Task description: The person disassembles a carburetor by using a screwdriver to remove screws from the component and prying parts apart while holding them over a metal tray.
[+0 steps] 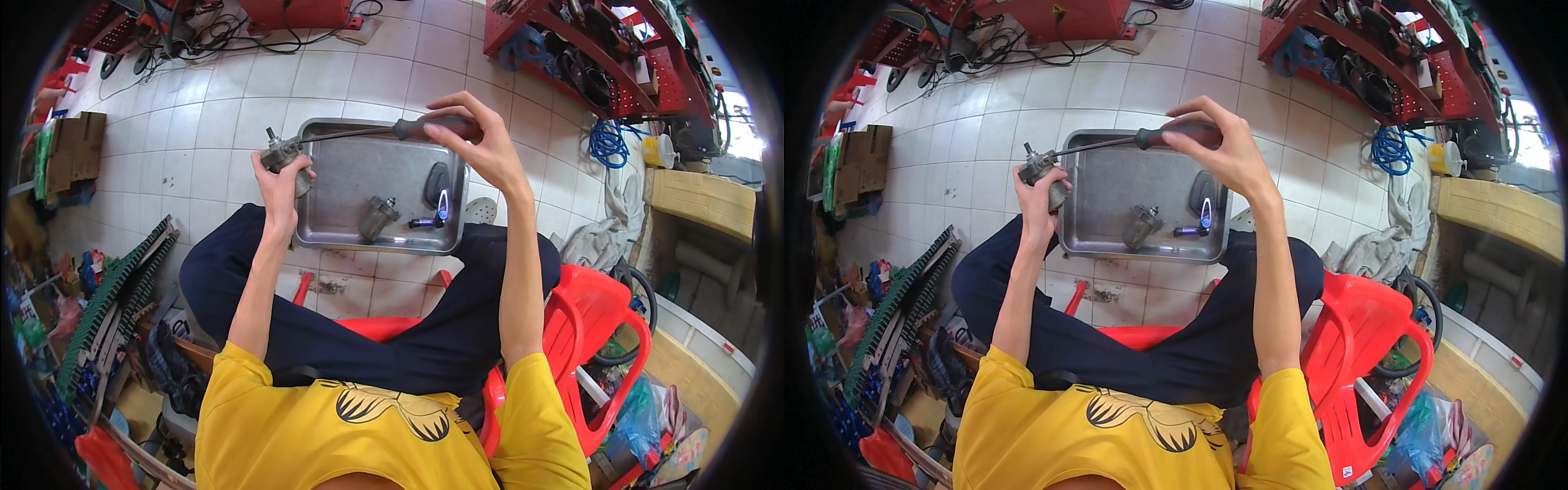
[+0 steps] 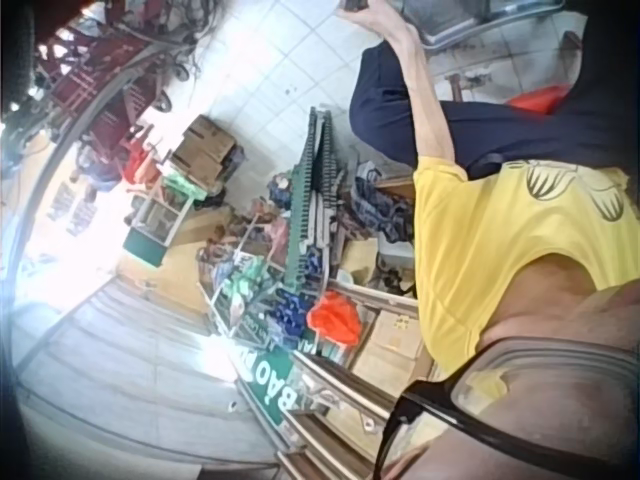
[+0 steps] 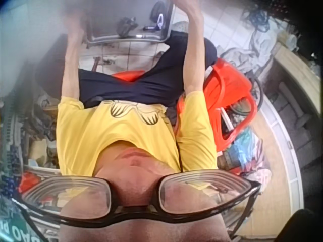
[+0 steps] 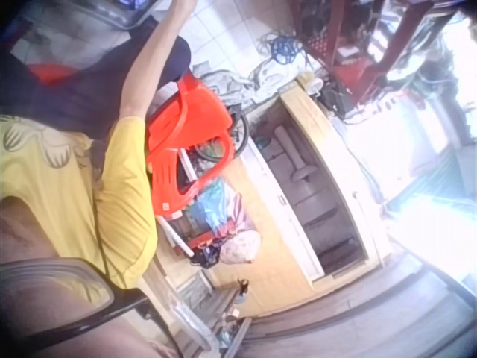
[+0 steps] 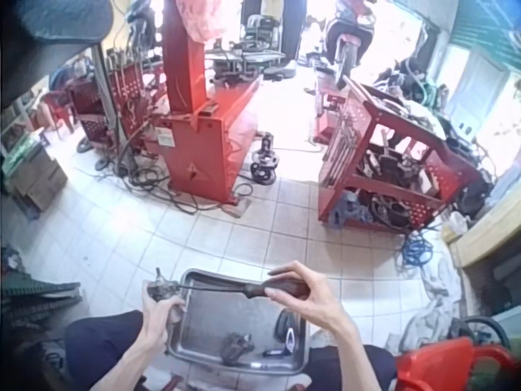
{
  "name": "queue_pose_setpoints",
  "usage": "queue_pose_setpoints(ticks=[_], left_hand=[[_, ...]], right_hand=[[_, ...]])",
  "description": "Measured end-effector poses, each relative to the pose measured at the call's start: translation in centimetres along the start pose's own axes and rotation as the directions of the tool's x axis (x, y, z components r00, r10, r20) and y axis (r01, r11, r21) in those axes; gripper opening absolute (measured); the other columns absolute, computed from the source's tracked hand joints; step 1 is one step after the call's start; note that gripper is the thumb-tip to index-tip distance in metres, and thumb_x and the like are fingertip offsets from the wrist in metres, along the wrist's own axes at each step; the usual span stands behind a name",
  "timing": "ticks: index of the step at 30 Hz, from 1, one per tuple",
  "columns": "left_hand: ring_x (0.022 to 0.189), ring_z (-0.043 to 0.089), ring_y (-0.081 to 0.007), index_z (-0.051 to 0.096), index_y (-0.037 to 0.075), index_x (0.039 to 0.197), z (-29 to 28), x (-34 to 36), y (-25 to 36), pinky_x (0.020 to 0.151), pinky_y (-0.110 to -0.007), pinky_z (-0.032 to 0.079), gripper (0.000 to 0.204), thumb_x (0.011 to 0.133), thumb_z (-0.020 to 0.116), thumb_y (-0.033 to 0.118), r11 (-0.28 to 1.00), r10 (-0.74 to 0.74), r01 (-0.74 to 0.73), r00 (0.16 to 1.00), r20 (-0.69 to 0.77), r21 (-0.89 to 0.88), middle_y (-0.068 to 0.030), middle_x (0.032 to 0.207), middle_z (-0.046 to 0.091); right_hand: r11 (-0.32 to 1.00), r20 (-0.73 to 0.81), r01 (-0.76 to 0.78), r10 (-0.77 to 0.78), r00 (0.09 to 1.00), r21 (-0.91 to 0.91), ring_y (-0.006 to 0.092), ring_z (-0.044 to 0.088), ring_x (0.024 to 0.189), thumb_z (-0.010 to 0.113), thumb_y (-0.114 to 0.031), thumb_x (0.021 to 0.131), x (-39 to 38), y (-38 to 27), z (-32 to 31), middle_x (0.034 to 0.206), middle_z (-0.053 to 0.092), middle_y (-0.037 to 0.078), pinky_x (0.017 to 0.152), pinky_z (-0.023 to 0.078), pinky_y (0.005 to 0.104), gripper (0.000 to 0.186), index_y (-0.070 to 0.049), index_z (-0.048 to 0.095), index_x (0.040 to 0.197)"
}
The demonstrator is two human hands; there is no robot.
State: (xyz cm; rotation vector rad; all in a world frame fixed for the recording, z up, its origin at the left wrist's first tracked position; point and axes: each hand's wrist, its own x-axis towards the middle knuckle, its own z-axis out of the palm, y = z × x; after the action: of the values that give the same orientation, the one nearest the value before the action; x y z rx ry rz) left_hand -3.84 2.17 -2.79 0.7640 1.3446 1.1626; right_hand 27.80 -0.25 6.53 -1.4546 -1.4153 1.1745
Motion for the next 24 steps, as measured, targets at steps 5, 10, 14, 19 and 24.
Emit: queue_pose_setpoints(ticks=[5,10,14,19,24], left_hand=[[0.064,0.065,-0.0205,0.038,0.005,0.116,0.0,0.1,1.1,0.064,-0.034,0.053,0.056,0.076,0.075,-0.008,1.000,-0.016,0.016,1.000,0.006,0.014,-0.0120,0.088,0.066],[0.065,0.065,-0.0201,0.039,0.004,0.116,-0.6,0.2,1.5,0.064,-0.033,0.053,0.055,0.076,0.074,-0.009,0.999,0.003,-0.003,1.000,-0.002,0.036,-0.0119,0.087,0.066],[0.065,0.065,-0.0192,0.040,0.003,0.116,-0.5,0.2,1.6,0.062,-0.032,0.053,0.054,0.076,0.074,-0.010,0.998,0.037,-0.037,0.999,-0.008,0.044,-0.0114,0.086,0.067],[0.064,0.065,-0.0182,0.041,0.004,0.113,-0.6,0.6,0.6,0.062,-0.032,0.053,0.051,0.075,0.074,-0.008,0.999,0.032,-0.032,1.000,0.002,0.013,-0.0114,0.087,0.068],[0.065,0.065,-0.0179,0.041,0.005,0.111,0.0,0.0,0.8,0.062,-0.032,0.052,0.052,0.074,0.075,-0.007,1.000,0.014,-0.014,1.000,0.024,0.020,-0.0115,0.088,0.068]], right_hand=[[0.969,0.213,0.151,-0.109,0.971,-0.194,0.0150,0.073,0.096,0.076,-0.021,0.097,0.0,0.5,-0.6,0.104,0.078,0.009,0.089,0.057,0.0304,0.035,-0.004,0.070,0.127],[0.959,0.227,-0.089,0.153,0.962,-0.268,0.0188,0.075,0.093,0.068,-0.037,0.103,0.6,-0.5,0.5,0.092,0.078,0.010,0.090,0.055,0.0333,0.038,-0.002,0.077,0.112],[0.983,0.165,-0.072,0.100,0.981,-0.169,0.0155,0.075,0.091,0.075,-0.028,0.099,0.6,-0.2,1.1,0.095,0.079,0.008,0.086,0.057,0.0306,0.030,-0.001,0.077,0.110],[0.999,0.009,-0.018,0.018,1.000,0.043,0.0158,0.077,0.096,0.089,-0.007,0.084,0.5,0.3,1.3,0.100,0.079,0.010,0.087,0.060,0.0272,0.026,0.002,0.075,0.103],[0.991,-0.138,0.131,-0.125,0.983,0.038,0.0199,0.077,0.099,0.088,-0.010,0.086,0.7,-0.1,1.3,0.104,0.077,0.014,0.087,0.062,0.0289,0.035,-0.002,0.068,0.114]])
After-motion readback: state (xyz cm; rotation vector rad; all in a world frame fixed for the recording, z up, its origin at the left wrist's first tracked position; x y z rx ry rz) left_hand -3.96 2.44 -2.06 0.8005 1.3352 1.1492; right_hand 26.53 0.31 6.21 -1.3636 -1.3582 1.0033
